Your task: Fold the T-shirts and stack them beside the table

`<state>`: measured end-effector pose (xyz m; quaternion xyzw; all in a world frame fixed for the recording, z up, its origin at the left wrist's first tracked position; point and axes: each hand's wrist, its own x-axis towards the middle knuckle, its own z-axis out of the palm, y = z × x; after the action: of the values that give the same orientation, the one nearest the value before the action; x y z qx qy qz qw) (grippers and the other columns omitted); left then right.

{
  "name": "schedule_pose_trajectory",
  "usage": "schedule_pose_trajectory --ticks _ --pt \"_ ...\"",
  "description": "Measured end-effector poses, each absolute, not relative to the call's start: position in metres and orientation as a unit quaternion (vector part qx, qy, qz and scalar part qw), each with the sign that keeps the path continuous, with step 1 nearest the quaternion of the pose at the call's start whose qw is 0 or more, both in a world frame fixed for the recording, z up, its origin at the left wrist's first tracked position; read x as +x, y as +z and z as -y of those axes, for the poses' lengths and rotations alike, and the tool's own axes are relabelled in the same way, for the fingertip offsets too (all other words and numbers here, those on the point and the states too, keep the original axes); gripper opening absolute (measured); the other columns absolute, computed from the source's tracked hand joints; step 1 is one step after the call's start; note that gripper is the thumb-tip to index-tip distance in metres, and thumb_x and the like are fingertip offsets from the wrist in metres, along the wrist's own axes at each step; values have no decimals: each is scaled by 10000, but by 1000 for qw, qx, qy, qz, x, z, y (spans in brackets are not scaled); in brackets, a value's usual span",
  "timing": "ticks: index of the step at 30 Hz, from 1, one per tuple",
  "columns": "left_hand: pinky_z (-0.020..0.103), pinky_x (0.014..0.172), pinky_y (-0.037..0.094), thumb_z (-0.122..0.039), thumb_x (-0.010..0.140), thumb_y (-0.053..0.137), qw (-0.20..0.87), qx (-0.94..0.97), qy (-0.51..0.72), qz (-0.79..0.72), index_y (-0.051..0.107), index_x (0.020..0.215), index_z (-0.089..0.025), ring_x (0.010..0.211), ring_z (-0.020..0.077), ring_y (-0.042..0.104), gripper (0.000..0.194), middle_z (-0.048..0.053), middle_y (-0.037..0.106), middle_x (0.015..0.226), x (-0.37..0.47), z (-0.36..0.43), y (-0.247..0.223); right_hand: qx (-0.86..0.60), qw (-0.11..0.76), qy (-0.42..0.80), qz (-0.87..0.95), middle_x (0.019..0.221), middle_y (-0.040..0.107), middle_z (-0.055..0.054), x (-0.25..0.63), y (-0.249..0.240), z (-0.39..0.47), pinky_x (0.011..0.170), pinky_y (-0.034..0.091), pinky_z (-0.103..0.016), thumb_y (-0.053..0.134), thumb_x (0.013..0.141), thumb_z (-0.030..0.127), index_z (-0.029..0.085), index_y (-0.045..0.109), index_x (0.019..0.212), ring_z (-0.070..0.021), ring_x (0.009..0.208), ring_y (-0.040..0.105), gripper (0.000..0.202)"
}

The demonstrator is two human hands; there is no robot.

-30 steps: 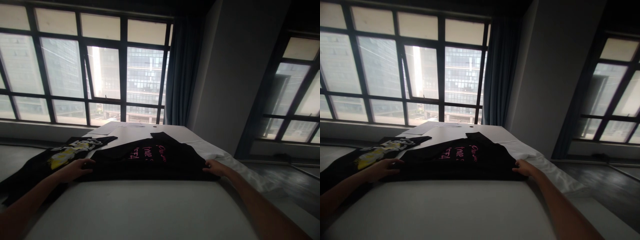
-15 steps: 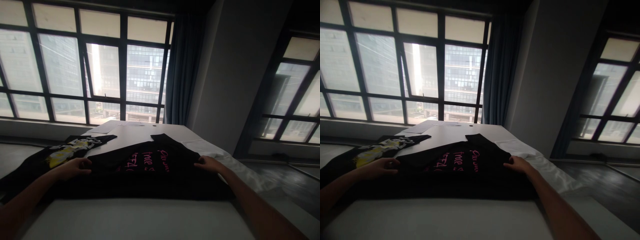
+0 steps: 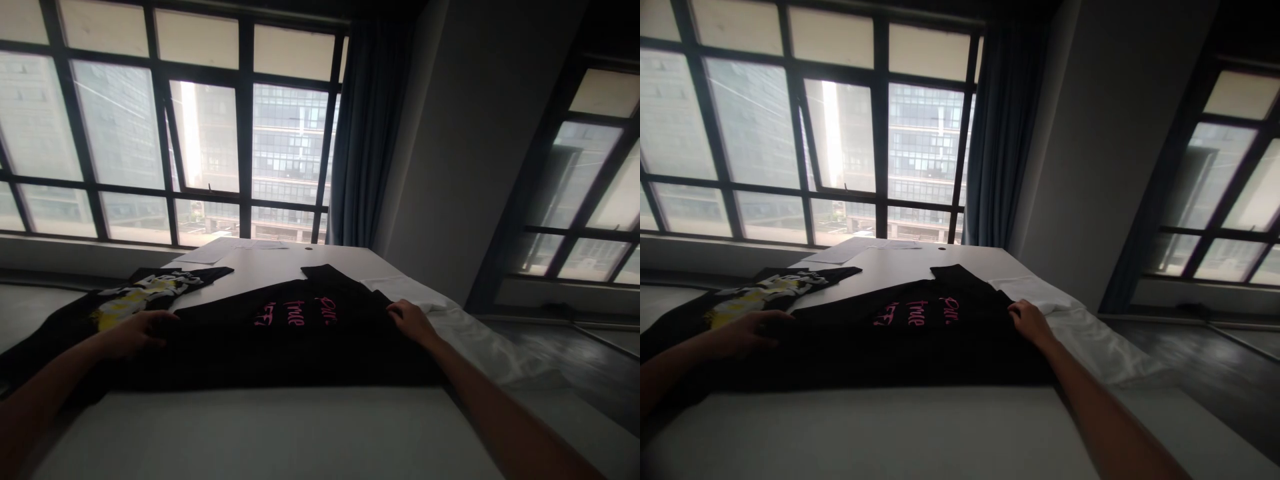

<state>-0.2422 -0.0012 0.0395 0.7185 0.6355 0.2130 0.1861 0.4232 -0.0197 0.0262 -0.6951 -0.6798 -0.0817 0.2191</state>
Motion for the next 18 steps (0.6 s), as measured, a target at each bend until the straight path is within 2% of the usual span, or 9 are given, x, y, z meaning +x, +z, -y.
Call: schedule_pose_trajectory --ticks 2,4,7,9,11,15,18 --pt "331 779 540 -521 519 720 217 731 160 -627 685 1134 -183 872 287 694 703 15 756 863 -240 -2 33 -705 139 -60 693 1087 688 -107 422 21 20 908 463 -318 551 867 213 173 738 1010 -235 1030 644 239" --pt "335 740 523 -564 600 644 188 734 148 -635 656 1186 -138 818 285 687 725 37 735 833 -236 -1 32 -711 89 -55 695 1120 675 -107 419 18 21 870 469 -320 572 868 234 181 734 1044 -245 1041 640 245" --pt "356 811 495 -619 755 485 60 728 174 -661 650 1198 -115 904 291 680 690 110 725 1016 -219 3 39 -717 64 -81 689 1166 647 -116 414 20 22 862 465 -327 590 875 274 185 722 1087 -255 1074 621 265" --pt "368 856 476 -618 837 387 -8 735 179 -654 693 1110 -159 988 297 666 615 121 712 1100 -196 5 45 -715 63 -101 688 1190 632 -123 409 22 23 873 460 -338 599 877 290 184 716 1104 -264 1095 604 277" --pt "373 840 476 -614 878 327 -37 752 155 -640 723 994 -194 1008 299 665 589 115 722 1084 -166 3 52 -712 72 -117 689 1209 622 -129 404 25 24 879 454 -349 607 876 298 183 717 1103 -271 1100 591 277" --pt "383 793 496 -672 839 392 -31 767 81 -636 732 974 -186 1006 325 671 608 147 730 1076 -103 -15 58 -698 109 -142 694 1163 639 -123 397 28 27 894 437 -344 572 913 331 188 731 1039 -254 1061 593 248" --pt "377 775 518 -654 746 558 -2 765 32 -643 722 1057 -177 1032 337 667 593 171 717 1142 -67 -34 55 -682 119 -135 709 1132 653 -116 394 27 32 888 436 -339 528 942 364 190 735 1007 -248 1044 598 278"
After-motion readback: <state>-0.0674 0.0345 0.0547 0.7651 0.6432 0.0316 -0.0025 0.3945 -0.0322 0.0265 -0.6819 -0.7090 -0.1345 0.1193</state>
